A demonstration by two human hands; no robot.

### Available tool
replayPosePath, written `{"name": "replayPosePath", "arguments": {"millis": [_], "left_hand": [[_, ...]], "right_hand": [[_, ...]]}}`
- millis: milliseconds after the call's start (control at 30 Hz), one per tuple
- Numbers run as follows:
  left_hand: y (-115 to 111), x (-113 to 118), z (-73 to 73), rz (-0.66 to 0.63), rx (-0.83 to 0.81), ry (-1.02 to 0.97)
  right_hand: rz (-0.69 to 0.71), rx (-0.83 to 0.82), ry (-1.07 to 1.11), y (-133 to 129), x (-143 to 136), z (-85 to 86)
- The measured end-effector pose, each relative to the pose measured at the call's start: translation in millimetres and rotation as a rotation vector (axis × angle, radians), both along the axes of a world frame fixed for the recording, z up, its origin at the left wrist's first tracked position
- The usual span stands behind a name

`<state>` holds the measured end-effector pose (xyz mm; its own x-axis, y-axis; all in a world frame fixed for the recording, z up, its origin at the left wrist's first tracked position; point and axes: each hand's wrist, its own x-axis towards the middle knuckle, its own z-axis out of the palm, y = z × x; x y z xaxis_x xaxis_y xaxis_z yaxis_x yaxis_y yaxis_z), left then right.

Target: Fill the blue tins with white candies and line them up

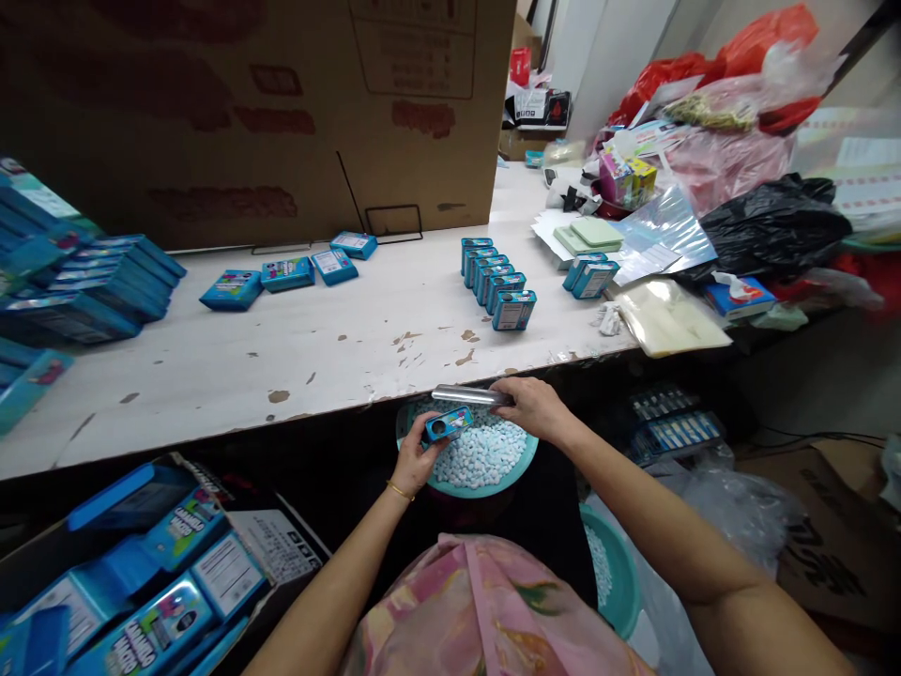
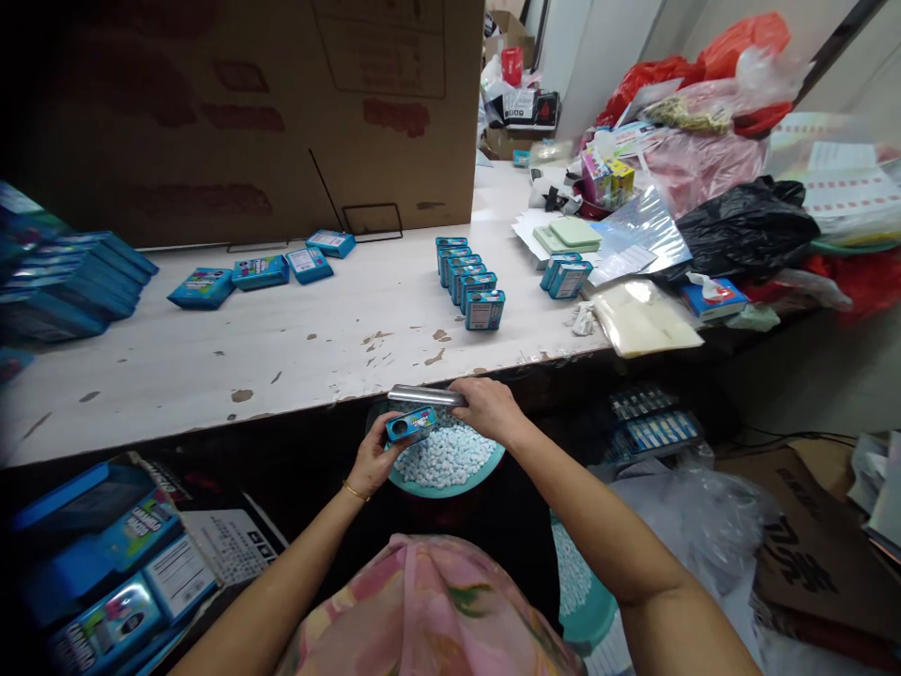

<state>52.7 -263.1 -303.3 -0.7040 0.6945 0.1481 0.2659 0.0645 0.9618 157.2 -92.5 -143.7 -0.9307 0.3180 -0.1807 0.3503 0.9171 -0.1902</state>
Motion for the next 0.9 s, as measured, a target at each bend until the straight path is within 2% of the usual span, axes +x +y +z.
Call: {"name": "replayPosePath", "arguments": {"millis": [233,300,400,500,600,700,800,900], "left_hand": [[3.4,-4.1,5.4,0.017,-0.048,-0.019],[4.5,-2.2,10.0,0.021,-0.044,-0.012],[9.6,2.9,24.6,0.013,-0.061,-0.004],[17.4,3.7,47.2,-0.036,-0.010,-0.034],[22.7,-5.9,70.6,-0.032,0.075,-0.140],[23.0,-25.7,83.6,-0.028,0.101,-0.193],[22.0,-51.0,82.2,-0.015,0.124,-0.159],[22.7,-82.6,74.7,0.035,0.105,-0.077]], "right_hand": [[-0.071,-0.030,0.110,-6.0,-3.6,-18.9],[-0.017,-0.088,0.146,-9.3,-5.1,-27.8],[0.140,-0.156,0.174,-17.1,-9.3,-36.8],[0.235,-0.145,0.182,-15.0,-12.7,-29.2],[0.228,-0.065,0.237,12.1,-15.7,-8.0],[0.151,0.053,0.300,59.9,-23.4,8.8],[0.101,0.145,0.309,104.6,-34.6,10.6],[0.127,0.194,0.409,124.0,-40.8,2.5]]}}
